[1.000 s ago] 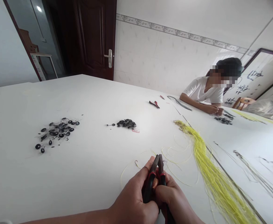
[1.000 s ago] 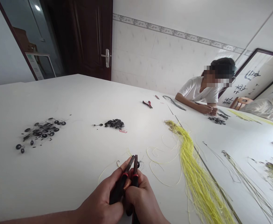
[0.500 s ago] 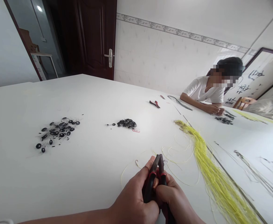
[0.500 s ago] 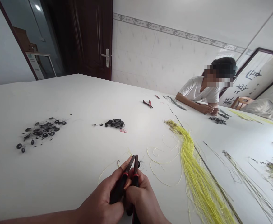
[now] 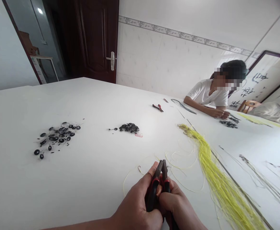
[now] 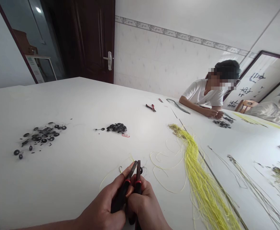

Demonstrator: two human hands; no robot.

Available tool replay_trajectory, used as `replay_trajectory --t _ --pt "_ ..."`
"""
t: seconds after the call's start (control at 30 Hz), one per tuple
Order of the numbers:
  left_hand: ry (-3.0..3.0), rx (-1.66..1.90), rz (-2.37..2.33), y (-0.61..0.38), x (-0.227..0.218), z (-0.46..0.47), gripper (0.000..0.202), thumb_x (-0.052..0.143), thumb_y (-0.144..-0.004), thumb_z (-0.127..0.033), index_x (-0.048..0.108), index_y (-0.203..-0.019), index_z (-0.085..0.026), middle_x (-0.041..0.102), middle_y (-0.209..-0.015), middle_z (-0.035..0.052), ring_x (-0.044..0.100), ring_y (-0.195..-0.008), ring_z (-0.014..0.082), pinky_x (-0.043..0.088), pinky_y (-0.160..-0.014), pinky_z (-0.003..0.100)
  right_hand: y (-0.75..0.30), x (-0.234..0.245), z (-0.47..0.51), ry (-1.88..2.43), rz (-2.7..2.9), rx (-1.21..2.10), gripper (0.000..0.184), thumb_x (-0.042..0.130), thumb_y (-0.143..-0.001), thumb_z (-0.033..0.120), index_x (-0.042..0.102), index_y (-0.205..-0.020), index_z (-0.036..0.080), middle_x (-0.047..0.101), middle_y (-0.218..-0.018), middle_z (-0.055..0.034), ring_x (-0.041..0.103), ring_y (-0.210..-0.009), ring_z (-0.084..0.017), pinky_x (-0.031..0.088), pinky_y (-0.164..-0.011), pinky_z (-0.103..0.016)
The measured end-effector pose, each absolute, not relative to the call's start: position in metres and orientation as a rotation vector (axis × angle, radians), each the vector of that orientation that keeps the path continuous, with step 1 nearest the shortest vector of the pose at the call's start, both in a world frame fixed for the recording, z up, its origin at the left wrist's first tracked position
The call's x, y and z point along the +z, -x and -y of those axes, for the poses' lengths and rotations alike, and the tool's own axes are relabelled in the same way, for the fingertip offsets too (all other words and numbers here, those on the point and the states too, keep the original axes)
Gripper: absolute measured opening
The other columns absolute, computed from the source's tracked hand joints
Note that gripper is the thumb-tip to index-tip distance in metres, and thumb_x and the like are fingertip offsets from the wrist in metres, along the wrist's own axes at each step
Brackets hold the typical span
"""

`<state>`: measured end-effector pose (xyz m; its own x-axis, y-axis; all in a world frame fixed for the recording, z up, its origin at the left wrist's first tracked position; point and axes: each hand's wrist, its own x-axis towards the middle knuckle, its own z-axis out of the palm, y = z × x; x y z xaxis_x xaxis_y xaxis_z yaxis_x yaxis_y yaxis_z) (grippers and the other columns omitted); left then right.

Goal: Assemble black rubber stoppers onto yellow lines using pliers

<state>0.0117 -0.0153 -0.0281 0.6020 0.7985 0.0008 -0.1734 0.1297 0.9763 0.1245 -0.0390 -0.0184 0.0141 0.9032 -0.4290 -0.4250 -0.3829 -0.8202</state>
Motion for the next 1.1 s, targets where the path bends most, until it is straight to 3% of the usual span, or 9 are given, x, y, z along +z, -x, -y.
replay_trajectory --t 1.1 --pt "-1.270 0.729 -0.641 -0.011 -0.021 0.017 0.073 0.045 -0.069 0.003 0.026 -0.135 -0.024 0.054 -0.119 0.0053 0.049 -0.110 0.0233 0.033 -0.098 0.039 -0.125 -0.016 0.039 1.211 0.556 1.586 0.017 0.040 -0.041 0.008 0.042 -0.053 0.019 0.037 -0.039 0.0077 0.030 -0.036 -0.006 0.018 -0.037 -0.021"
